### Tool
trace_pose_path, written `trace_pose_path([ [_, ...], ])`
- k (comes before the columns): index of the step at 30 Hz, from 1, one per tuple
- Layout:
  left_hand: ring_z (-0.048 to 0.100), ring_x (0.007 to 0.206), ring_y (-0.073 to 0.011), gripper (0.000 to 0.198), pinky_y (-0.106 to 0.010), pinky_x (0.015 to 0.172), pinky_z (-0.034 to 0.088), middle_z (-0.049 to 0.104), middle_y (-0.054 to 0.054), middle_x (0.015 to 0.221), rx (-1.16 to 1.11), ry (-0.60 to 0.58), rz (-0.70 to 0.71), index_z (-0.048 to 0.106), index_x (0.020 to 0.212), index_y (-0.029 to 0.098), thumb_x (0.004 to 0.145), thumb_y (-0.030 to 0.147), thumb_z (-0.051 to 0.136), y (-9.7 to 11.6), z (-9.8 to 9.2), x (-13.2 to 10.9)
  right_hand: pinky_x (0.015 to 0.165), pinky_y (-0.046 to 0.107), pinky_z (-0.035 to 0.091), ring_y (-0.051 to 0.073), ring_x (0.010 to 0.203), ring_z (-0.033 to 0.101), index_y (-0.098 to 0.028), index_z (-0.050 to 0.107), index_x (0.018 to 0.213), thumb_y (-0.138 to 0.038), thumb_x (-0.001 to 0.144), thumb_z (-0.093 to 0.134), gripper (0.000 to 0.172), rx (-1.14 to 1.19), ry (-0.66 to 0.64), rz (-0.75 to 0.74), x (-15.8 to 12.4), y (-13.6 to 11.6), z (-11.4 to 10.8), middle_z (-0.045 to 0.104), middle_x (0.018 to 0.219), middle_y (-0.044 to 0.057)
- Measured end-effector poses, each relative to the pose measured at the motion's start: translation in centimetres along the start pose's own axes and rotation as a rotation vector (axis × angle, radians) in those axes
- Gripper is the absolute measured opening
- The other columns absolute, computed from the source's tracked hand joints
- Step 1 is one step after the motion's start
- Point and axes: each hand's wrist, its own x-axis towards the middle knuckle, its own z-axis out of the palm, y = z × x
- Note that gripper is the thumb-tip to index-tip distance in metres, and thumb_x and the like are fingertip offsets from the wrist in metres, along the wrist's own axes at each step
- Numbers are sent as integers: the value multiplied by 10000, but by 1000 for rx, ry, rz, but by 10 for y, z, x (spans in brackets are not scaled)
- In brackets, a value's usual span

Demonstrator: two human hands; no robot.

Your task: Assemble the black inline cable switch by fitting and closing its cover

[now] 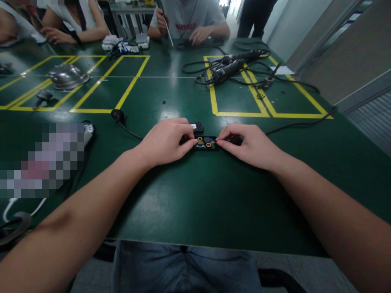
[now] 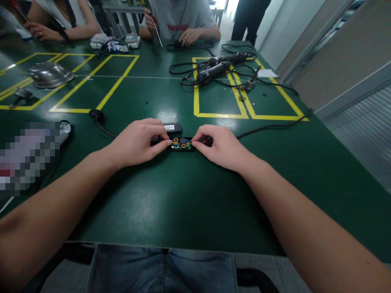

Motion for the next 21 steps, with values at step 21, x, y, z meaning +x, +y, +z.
trace_pose_path([
  [21,754,1171,-320,345,-499,1096,589,862,-130,1304,-2,117,-179,873,1373,234,1096,339,696,-18,12,3,734,385,514,231,756,654,-249,747,931,-312,974,709,86,-49,-20,16,-1,-2,3,771,864,47],
])
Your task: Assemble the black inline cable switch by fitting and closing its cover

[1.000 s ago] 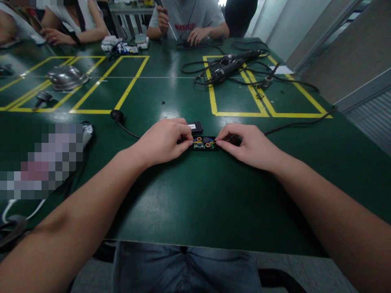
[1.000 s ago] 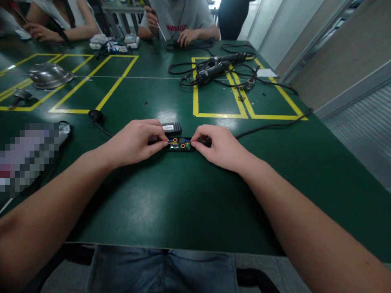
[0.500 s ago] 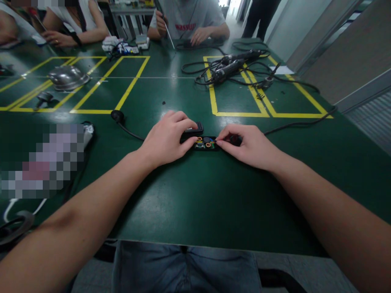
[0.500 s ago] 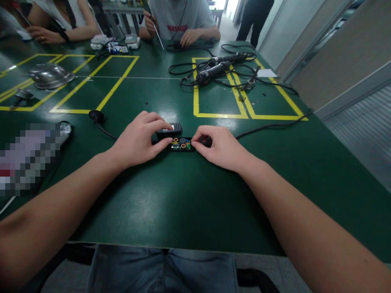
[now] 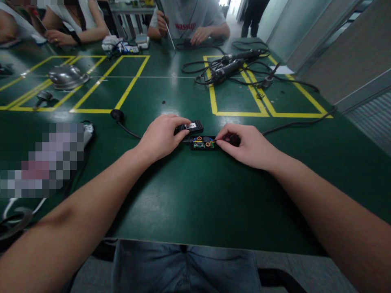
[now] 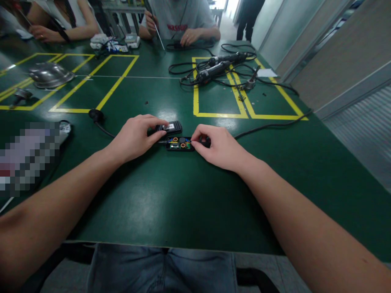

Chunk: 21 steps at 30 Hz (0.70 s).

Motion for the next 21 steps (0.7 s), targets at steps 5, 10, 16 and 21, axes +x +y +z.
trace_pose_path([
  [5,718,1263,-318,378,-506,1148,552,821,-135,1395,-53,39,160,817,1442,228,1149,334,602,14,-2,-4,812,409,560,259,825,693,-269,650,1351,-362,950,768,428,29,62,10,-3,5,6,779,927,27],
  [10,745,1235,-299,366,-471,1135,549,836,-128,1334,-139,-98,287,808,1408,209,1158,337,573,21,-4,-7,808,413,563,263,820,695,-257,661,1411,-430,952,782,505,-1,40,-7,-4,3,6,767,962,38],
  [16,767,1191,-303,369,-471,1123,555,853,-118,1291,-127,-105,289,803,1400,210,1097,392,695,17,-5,-6,783,413,550,274,839,694,-243,791,1186,-436,959,785,298,-47,7,-35,-1,-3,3,797,1002,81],
  [21,762,1190,-309,388,-460,1108,572,845,-118,1274,-106,-97,293,811,1386,208,1044,385,762,18,-5,-7,780,412,546,274,842,696,-241,798,1132,-409,905,837,285,-40,21,-61,-2,-2,4,809,1005,78],
])
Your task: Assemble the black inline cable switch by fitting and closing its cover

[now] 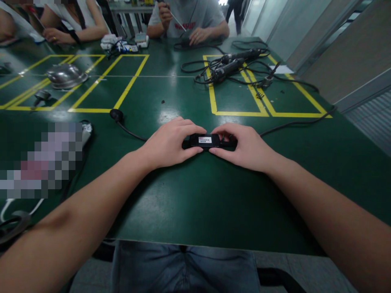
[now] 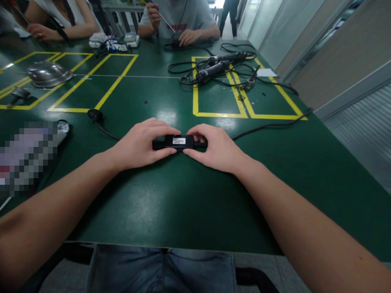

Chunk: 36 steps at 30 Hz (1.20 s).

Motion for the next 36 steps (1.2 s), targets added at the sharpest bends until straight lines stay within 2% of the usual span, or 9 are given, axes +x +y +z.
trace_pose_path([
  [7,759,1169,-322,452,-455,1089,584,833,-126,1242,21,-74,-46,809,1434,213,1023,399,796,0,-3,1,800,423,576,282,870,729,-261,839,1133,-450,908,881,297,-5,-11,8,0,7,-3,833,1042,82],
  [12,792,1136,-305,430,-434,1059,602,862,-119,1250,15,-80,-31,813,1453,217,1081,418,732,1,-4,1,838,450,611,298,896,756,-271,857,1150,-452,902,913,313,18,-15,35,0,9,-4,846,1057,83],
  [18,828,1195,-334,476,-446,1056,612,880,-127,1348,52,-107,-106,811,1482,206,1046,398,800,4,-5,3,879,472,623,307,918,767,-264,870,1139,-443,898,924,305,21,-13,41,1,8,-3,849,1052,86],
  [24,846,1167,-316,472,-408,1017,614,891,-104,1329,77,-107,-130,823,1459,231,1038,445,816,2,-7,3,881,474,626,306,919,766,-272,868,1118,-449,909,915,278,12,-14,40,1,5,-3,848,1052,85],
  [36,841,1199,-342,480,-427,1039,612,891,-119,1304,121,-133,-139,832,1461,225,1041,457,831,9,-7,6,873,457,625,293,912,744,-254,822,1107,-417,905,891,269,25,-16,8,0,7,-1,833,1060,79],
])
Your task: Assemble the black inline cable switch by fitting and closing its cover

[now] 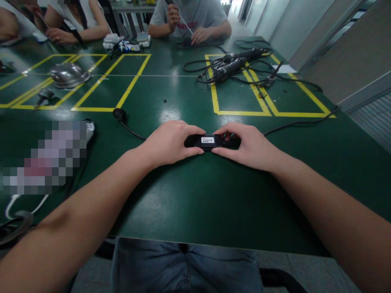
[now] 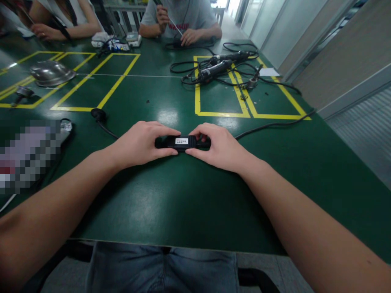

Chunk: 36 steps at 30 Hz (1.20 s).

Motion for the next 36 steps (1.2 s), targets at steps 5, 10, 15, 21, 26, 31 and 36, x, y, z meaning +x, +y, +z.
trace_pose_path([
  [5,847,1175,-324,460,-405,1011,613,897,-101,1301,-38,11,-1,839,1434,226,1035,455,829,-1,1,-1,867,446,621,290,918,745,-250,824,1112,-431,914,872,272,10,-6,0,0,0,0,820,1053,79],
  [10,848,1149,-336,470,-424,1009,621,899,-115,1272,-50,13,-9,839,1440,221,1026,445,835,-1,1,-2,856,440,604,289,909,738,-248,795,1102,-420,918,845,257,1,-2,-12,-1,-2,1,811,1045,83],
  [15,855,1129,-308,423,-410,1028,623,905,-91,1249,-198,59,-29,859,1376,227,1016,446,828,-3,2,-1,851,433,585,291,920,723,-250,727,1247,-396,929,802,358,3,14,-8,-3,-1,2,794,1072,83],
  [21,838,1094,-299,442,-435,1032,633,896,-103,1206,-235,245,-318,804,1392,192,994,385,816,-17,6,2,843,427,577,283,905,711,-273,577,1360,-407,935,780,490,71,48,45,-2,0,5,772,1018,55],
  [26,783,1192,-359,398,-519,1078,617,852,-151,1314,28,224,-418,779,1380,203,1018,368,770,-27,10,2,786,405,528,260,836,664,-267,635,1028,-309,930,700,125,36,22,10,0,-5,3,738,935,58],
  [31,745,1158,-365,332,-517,1032,618,848,-146,1219,106,226,-389,791,1332,223,1038,367,740,-24,12,1,754,396,480,256,793,625,-262,642,928,-255,895,704,71,19,1,9,1,-9,0,710,873,47],
  [36,730,1151,-355,269,-512,1038,580,841,-137,1190,116,266,-267,815,1225,203,1060,353,666,-16,6,1,735,381,469,240,778,617,-258,641,931,-259,908,702,65,11,-13,15,1,-8,-1,710,872,44],
])
